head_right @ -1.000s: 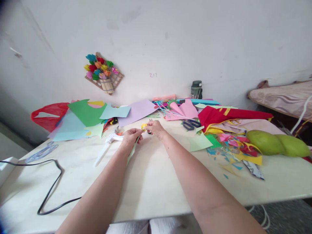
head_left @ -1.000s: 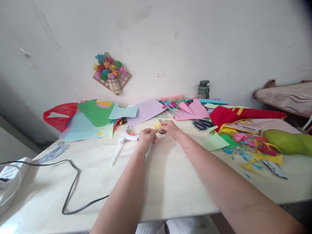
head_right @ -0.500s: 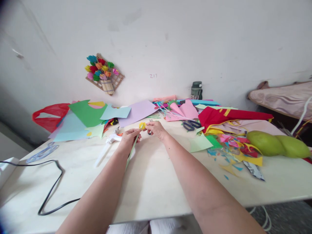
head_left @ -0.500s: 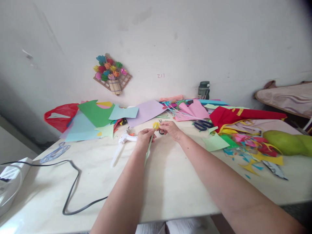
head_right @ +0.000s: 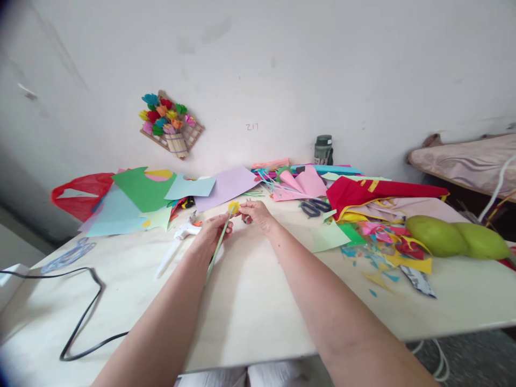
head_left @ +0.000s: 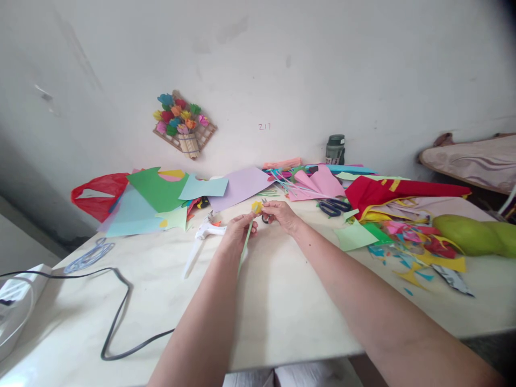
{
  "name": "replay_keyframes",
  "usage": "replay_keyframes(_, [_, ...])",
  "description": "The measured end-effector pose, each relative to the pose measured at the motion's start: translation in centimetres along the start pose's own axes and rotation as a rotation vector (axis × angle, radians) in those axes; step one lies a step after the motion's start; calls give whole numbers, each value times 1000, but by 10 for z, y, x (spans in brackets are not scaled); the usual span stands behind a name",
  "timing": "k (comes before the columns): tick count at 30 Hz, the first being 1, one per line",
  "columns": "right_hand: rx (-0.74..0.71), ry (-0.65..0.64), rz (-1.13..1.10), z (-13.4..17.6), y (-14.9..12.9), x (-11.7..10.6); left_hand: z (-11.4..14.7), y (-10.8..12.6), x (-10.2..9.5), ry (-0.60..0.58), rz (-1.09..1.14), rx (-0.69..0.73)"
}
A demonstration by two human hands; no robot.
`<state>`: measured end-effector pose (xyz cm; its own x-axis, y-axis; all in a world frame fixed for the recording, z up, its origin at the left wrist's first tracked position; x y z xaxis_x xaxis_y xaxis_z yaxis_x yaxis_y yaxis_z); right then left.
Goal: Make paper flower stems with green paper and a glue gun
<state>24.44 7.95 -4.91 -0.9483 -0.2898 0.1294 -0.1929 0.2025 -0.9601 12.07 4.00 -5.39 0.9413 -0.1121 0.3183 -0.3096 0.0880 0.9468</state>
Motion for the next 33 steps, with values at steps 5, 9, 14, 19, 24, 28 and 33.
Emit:
replay_keyframes(5, [12, 32, 37, -1, 0, -2, -2, 3, -6, 90, -194, 116])
replay_keyframes(9, [4, 32, 54, -2, 1, -2, -3, 3, -6, 90, -230, 132])
replay_keyframes(14, [3, 45, 78, -3, 3, -3, -3, 3, -5, 58, -228, 138])
replay_keyframes(19, [-11, 55, 102, -5, 4, -4, -5, 1, -7, 35, -230, 134])
replay_keyframes(24, [-16, 63, 111, -5, 6, -4, -5, 1, -6, 18, -216, 141])
replay_keyframes(28, [-29, 62, 120, -5, 6, -2, -5, 1, -6, 40, -218, 120])
replay_keyframes(33, [-23, 66, 115, -3, 5, 0, -6, 0, -6, 63, -215, 109])
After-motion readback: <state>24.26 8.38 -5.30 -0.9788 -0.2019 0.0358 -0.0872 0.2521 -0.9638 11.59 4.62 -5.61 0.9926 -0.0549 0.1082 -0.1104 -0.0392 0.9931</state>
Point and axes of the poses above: each hand's wrist, its own z-axis away from the middle knuckle, its own x-axis out of the palm, y = z × x, the point moved 5 cm from there along -z, towards the middle knuckle
